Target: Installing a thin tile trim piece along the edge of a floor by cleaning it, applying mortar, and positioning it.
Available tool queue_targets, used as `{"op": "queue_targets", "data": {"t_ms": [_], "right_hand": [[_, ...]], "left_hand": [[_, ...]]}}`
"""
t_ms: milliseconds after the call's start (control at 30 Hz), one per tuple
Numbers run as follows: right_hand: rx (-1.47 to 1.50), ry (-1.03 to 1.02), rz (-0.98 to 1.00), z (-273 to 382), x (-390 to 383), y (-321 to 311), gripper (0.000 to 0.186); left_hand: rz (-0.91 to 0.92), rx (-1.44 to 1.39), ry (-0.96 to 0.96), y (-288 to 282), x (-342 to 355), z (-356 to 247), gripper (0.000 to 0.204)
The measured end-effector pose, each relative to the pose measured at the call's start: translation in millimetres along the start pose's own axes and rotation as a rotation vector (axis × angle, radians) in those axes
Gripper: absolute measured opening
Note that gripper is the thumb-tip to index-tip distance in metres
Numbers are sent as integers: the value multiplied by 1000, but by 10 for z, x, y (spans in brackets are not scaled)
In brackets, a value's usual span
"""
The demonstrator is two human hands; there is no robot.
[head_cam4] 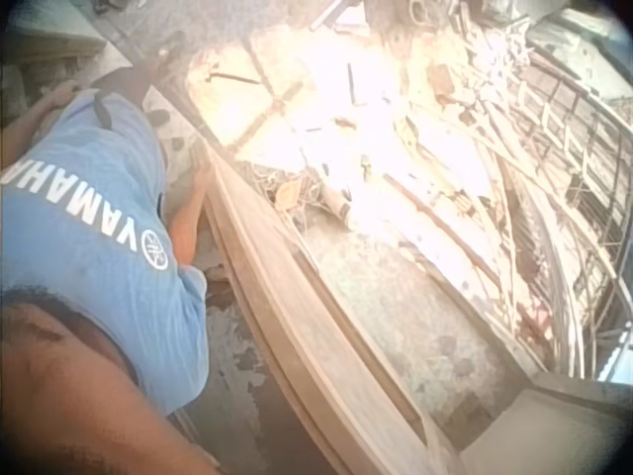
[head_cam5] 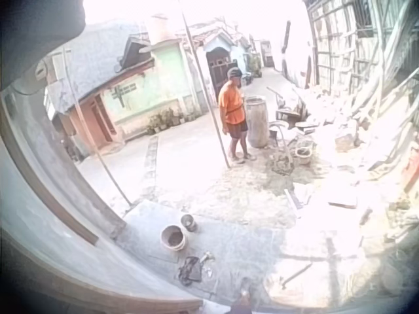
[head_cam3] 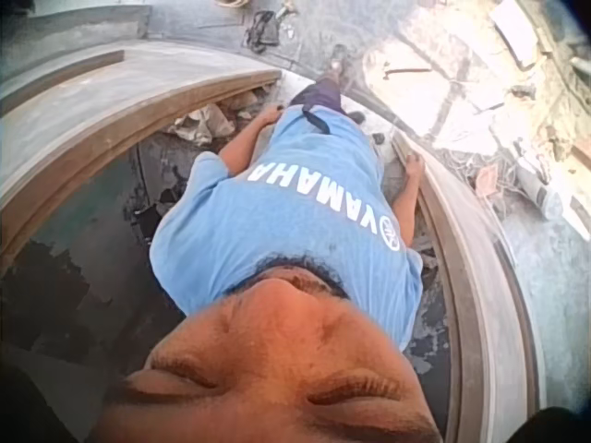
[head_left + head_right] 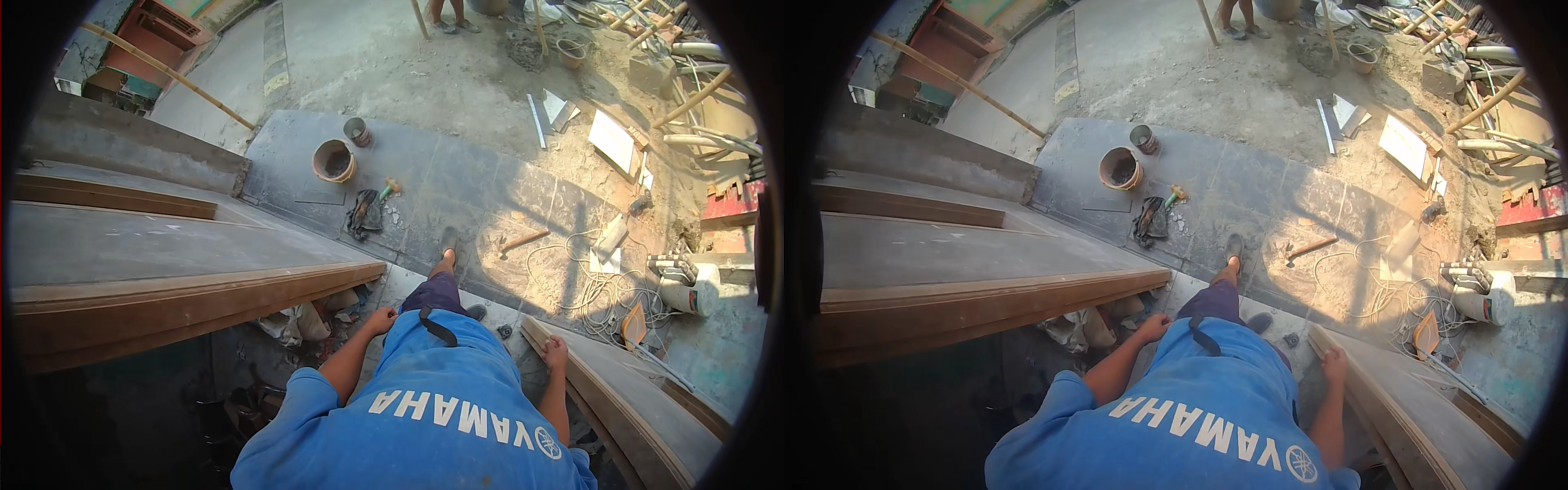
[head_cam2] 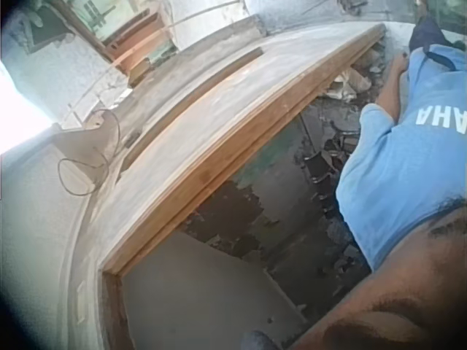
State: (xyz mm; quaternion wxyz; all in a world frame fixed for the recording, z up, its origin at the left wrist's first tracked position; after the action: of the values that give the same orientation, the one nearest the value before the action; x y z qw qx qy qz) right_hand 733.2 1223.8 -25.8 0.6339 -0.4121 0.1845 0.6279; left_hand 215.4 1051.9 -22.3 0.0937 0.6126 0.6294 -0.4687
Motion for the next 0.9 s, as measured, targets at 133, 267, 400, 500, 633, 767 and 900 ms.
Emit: {"op": "queue_targets", "data": {"t_ms": [133, 267, 400, 500, 633, 767, 900], "right_hand": [[-87, -29, 67, 427, 397, 416, 28], [-357, -103, 107, 1085, 888, 680, 32], [-393, 13, 122, 2077, 1436, 733, 33], [-364, -62, 114, 2944, 1844, 746, 32], [-532, -163, 136, 4013, 2460, 1111, 32], [-759, -231, 347, 4896, 3083, 1826, 32], [-972, -275, 550, 5664, 3762, 2732, 28]], "left_hand": [[34, -40, -44, -88, 615, -88, 29], [82, -51, -38, -434, 1446, -324, 29], [-64, -176, -33, -894, 2205, -809, 33], [-144, -406, 27, -991, 2448, -1234, 36], [-232, -778, 102, -884, 2563, -1413, 37], [-296, -674, -270, -474, 2348, -1114, 35], [-615, -855, -564, 345, 1931, -1209, 32]]}}
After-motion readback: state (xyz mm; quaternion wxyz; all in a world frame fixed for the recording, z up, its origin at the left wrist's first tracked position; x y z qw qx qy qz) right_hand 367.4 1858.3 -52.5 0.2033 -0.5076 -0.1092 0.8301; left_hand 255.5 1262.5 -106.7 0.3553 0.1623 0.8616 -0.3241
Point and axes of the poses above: each hand's wrist, its own x-axis towards the middle knuckle, its own y-axis out of the palm, z = x × y, the point moved 1 cm from there along x, towards the middle knuckle, and after that the axes turned 2 degrees about y, right-handed, at the moved point
